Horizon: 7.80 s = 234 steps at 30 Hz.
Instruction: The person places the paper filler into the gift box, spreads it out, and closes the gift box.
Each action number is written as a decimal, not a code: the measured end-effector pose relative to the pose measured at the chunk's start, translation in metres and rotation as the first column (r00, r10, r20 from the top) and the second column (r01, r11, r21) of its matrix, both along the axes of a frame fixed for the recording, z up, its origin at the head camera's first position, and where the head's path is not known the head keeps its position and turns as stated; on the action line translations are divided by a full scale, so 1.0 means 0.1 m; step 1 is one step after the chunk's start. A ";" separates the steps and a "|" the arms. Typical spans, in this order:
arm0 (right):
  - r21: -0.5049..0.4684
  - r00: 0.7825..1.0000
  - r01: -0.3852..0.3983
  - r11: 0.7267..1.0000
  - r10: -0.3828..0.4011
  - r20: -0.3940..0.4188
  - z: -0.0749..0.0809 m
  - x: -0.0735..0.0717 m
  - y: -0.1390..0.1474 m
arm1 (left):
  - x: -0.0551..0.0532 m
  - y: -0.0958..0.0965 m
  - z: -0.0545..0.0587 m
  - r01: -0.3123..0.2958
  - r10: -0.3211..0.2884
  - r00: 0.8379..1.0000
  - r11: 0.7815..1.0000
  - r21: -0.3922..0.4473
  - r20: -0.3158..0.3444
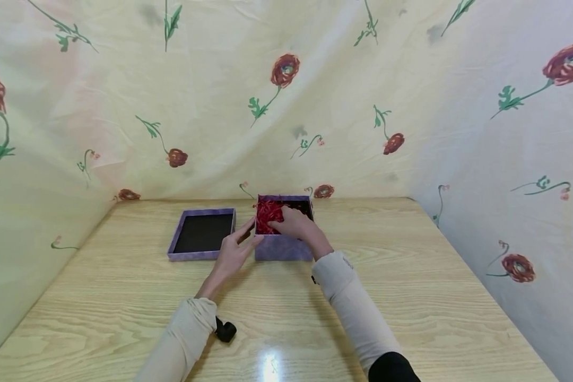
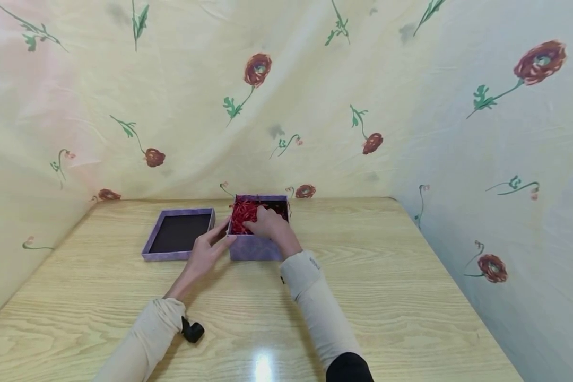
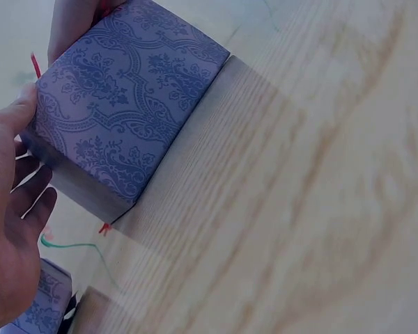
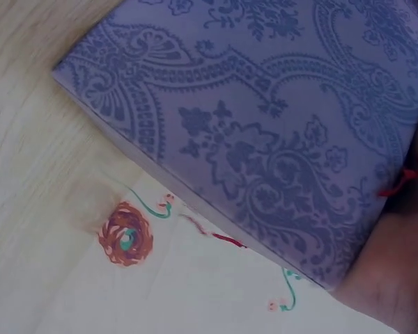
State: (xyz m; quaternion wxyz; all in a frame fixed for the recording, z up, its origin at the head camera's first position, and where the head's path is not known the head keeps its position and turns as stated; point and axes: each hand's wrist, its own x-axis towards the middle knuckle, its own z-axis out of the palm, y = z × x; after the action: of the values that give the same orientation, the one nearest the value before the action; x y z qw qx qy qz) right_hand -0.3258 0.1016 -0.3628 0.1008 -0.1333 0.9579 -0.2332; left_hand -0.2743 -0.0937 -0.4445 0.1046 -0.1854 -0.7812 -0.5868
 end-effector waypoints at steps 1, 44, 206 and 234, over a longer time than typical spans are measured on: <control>0.004 1.000 0.006 1.000 -0.006 -0.014 0.01 0.01 0.00 | 0.00 0.00 0.00 0.000 0.000 1.000 1.000 0.001 0.001; -0.016 0.999 0.033 0.999 -0.033 0.022 -0.04 -0.04 -0.02 | -0.01 -0.01 -0.02 0.011 -0.011 1.000 1.000 0.016 -0.011; 0.088 0.964 -0.264 0.961 0.259 0.063 -0.02 -0.18 -0.11 | 0.18 0.03 0.26 0.049 -0.053 0.998 0.995 0.081 0.042; 0.021 0.986 -0.039 0.999 0.042 -0.161 0.05 -0.10 -0.17 | -0.05 -0.02 -0.05 0.006 -0.006 1.000 0.999 0.046 -0.012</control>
State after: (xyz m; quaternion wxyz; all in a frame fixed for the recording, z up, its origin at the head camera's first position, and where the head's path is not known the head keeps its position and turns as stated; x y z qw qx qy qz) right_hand -0.3361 0.0842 -0.3576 0.0290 -0.1702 0.9621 -0.2113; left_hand -0.2791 -0.0957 -0.4490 0.1117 -0.1889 -0.7662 -0.6040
